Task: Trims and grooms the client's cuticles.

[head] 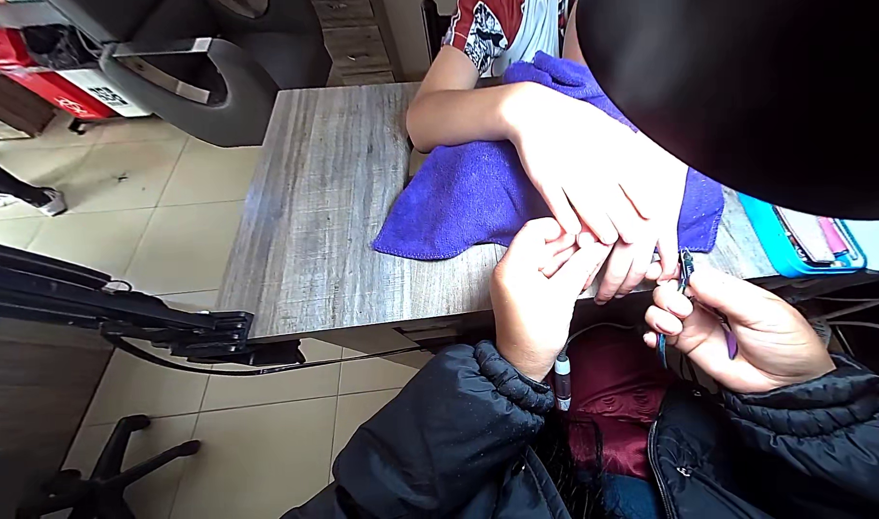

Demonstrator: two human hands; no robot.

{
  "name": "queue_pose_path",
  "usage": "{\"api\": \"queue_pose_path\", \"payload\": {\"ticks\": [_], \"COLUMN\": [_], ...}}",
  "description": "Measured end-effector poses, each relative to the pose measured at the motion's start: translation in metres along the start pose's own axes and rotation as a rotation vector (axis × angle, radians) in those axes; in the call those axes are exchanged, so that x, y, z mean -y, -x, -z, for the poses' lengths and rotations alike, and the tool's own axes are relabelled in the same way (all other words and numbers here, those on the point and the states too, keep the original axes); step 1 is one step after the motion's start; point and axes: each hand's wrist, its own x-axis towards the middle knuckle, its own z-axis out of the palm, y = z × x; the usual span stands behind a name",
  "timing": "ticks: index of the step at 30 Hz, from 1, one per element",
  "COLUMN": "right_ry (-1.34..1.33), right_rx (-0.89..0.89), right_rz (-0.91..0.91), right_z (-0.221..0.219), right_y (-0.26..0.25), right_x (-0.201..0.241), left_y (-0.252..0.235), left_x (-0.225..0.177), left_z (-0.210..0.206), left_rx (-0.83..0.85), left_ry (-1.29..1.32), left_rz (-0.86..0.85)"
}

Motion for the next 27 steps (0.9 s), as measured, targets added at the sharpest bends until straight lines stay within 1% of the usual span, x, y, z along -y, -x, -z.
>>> {"api": "queue_pose_path", "payload": {"ticks": [3,5,6,10,12,15,17,19,27], "right_ry": [0.006,0.010,0.011,0.027,0.028,0.020,0.002,-0.031,-0.117], "right_rx": [-0.001,0.013,0.011,0.013,0.033,0.087,0.098,0.145,0.209], "right_rz": [0.001,0.002,0.002,0.000,0.005,0.007,0.005,-0.010,-0.032], "right_z": [-0.001,-0.001,-0.001,-0.005,-0.006,-0.007,-0.009,-0.008,-0.007], "right_y": [0.000,0.000,0.000,0.003,0.005,0.008,0.010,0.011,0.011], "right_x": [0.000,-0.001,-0.001,0.001,0.002,0.005,0.007,0.008,0.008], "left_y": [-0.001,-0.003,-0.004,-0.013,-0.014,-0.013,-0.012,-0.011,-0.011], "left_x": [0.001,-0.002,-0.006,-0.027,-0.032,-0.035,-0.036,-0.038,-0.038], "left_z": [0.001,0.004,0.007,0.016,0.019,0.018,0.016,0.014,0.008], "left_rx": [0.008,0.040,0.062,0.133,0.175,0.235,0.234,0.227,0.311], "left_ry": [0.018,0.068,0.113,0.266,0.295,0.254,0.226,0.218,0.282], "left_rz": [0.013,0.085,0.159,0.546,0.649,0.688,0.688,0.685,0.680]}}
